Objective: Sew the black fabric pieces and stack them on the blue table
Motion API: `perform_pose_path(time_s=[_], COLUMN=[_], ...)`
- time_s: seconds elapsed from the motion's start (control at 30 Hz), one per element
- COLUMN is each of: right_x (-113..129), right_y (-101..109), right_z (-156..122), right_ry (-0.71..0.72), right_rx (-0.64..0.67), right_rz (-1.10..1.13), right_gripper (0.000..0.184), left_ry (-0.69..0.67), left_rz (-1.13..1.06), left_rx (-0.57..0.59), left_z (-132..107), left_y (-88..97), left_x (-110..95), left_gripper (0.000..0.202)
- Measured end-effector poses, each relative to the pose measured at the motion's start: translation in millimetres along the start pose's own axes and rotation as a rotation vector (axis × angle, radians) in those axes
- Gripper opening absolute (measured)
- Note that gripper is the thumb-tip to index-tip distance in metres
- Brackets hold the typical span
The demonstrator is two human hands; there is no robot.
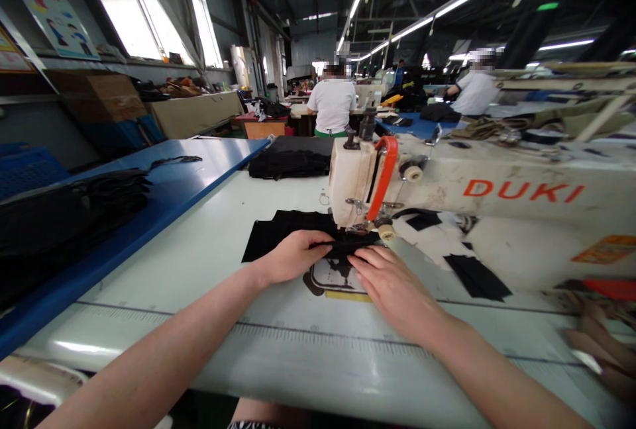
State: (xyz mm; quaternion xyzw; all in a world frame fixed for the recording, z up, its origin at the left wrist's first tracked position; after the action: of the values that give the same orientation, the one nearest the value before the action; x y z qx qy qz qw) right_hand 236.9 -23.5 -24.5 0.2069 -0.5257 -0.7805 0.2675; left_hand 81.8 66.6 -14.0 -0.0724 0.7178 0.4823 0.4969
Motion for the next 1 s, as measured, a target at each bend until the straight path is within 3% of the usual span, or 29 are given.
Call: perform_pose_path(time_s=[0.3, 0.67, 1.0], right_x=[1.2, 2.4, 0.7], right_y=[1.8, 4.6, 3.3], right_z=[-0.2, -4.9, -7.2], right_ry=[-0.009, -0.017, -0.016], right_rx=[0.041, 0.012, -0.041], right_rz=[-0.002, -0.014, -0.029], right_gripper=[0.03, 0.025, 0.022], left_ry=[-0.078, -0.264, -0.327], left_rz=[0.105, 0.426, 0.469], left_rx=[0.017, -0.072, -0.137], left_z=[-3.2, -17.8, -20.4], left_y=[-2.1, -15.8, -20.6], left_x=[-6.9, -16.4, -16.8], left_gripper=[0.024, 0.026, 0.028])
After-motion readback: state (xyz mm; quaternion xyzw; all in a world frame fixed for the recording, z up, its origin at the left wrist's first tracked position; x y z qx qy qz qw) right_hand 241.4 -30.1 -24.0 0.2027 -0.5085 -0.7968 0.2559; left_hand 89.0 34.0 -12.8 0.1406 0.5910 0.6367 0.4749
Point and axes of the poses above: each hand's wrist, its own z-axis towards the middle knuckle, its own y-axis out of the back of the hand, x = y × z, the point moved 4 cm from there along z, towards the middle knuckle, and after that the axes turned 14 degrees about y, right-handed, at the moved point
